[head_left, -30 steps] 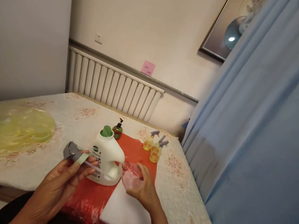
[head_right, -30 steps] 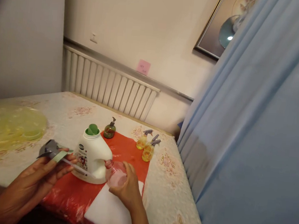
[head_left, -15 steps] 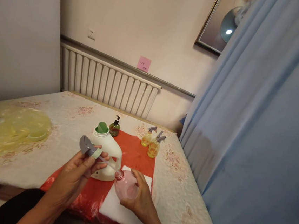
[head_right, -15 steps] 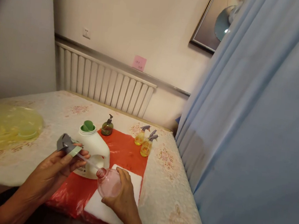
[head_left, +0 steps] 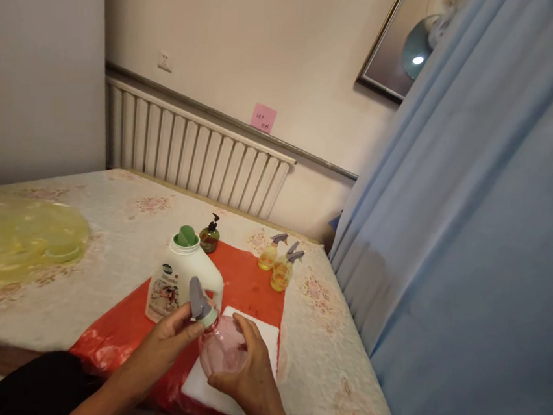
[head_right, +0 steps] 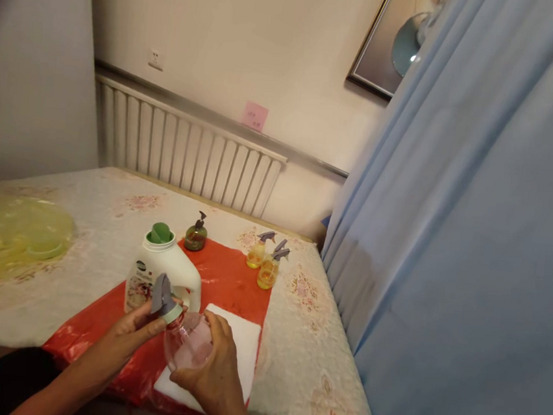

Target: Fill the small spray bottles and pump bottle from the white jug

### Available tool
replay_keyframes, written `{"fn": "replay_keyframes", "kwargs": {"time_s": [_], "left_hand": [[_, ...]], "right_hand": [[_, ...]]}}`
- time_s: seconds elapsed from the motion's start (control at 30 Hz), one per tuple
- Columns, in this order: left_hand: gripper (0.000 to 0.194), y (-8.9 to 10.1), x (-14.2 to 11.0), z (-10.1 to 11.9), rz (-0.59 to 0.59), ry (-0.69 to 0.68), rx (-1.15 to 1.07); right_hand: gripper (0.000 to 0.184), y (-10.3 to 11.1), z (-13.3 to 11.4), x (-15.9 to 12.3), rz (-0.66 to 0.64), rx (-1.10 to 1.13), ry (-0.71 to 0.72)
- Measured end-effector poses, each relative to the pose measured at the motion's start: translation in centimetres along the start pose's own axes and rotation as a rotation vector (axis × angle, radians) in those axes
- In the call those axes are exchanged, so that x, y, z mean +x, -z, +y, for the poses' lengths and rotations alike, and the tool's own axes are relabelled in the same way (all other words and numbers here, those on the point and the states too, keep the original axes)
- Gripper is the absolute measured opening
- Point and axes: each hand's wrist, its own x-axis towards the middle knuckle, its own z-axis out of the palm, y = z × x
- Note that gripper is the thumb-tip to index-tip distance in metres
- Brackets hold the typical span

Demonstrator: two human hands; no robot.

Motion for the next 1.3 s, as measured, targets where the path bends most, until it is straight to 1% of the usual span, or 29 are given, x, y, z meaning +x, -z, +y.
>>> {"fn": "replay_keyframes", "kwargs": {"time_s": [0.23,0.33,0.4,0.5,0.57,0.7,0.77,0.83,0.93,1.03,1.1,1.23,1.3], "left_hand": [[0.045,1.0,-0.2,-0.3,-0.101,-0.102,0.232],[0.045,1.3,-0.1,-0.2,-0.149,-0.102,0.264],[0.044,1.5,0.0,-0.1,-0.193,-0.08,0.251],[0.044,1.5,0.0,-0.1,-0.231,-0.025,0.213],[0.047,1.3,0.0,-0.1,-0.213,-0.014,0.201],[0.043,0.4,0.1,-0.2,-0.078,-0.119,0.228],[0.04,0.0,0.2,-0.2,-0.067,-0.133,0.214],[0.043,-0.3,0.3,-0.2,-0.079,-0.102,0.159],[0.047,-0.5,0.2,-0.2,-0.073,-0.036,0.009],[0.045,-0.7,0.0,-0.5,-0.084,0.01,-0.118],[0.045,-0.9,0.0,-0.8,-0.078,0.019,-0.128],[0.047,-1.2,0.3,-1.1,0.01,0.005,-0.076],[0.044,-1.2,0.4,-1.0,0.012,0.004,-0.069]], "right_hand": [[0.094,-1.2,0.9,-0.2,0.042,-0.019,0.038],[0.093,-1.2,0.7,-0.4,0.047,-0.006,0.037],[0.094,-1.0,0.4,-0.5,0.029,0.011,-0.005],[0.094,-0.8,-0.5,-0.7,-0.043,0.094,-0.116],[0.093,-0.7,-1.2,-0.8,-0.073,0.151,-0.169],[0.09,-0.8,-2.2,-1.0,-0.061,0.17,-0.187],[0.088,-0.9,-2.4,-1.0,-0.054,0.177,-0.19],[0.09,-0.8,-2.3,-1.0,-0.058,0.2,-0.201],[0.091,-0.7,-2.1,-1.0,-0.071,0.234,-0.223],[0.09,-0.7,-2.0,-1.1,-0.06,0.242,-0.246],[0.091,-0.8,-1.9,-1.2,-0.058,0.25,-0.256],[0.092,-0.8,-1.6,-1.3,-0.057,0.267,-0.25],[0.091,-0.7,-1.5,-1.3,-0.051,0.27,-0.253]]}}
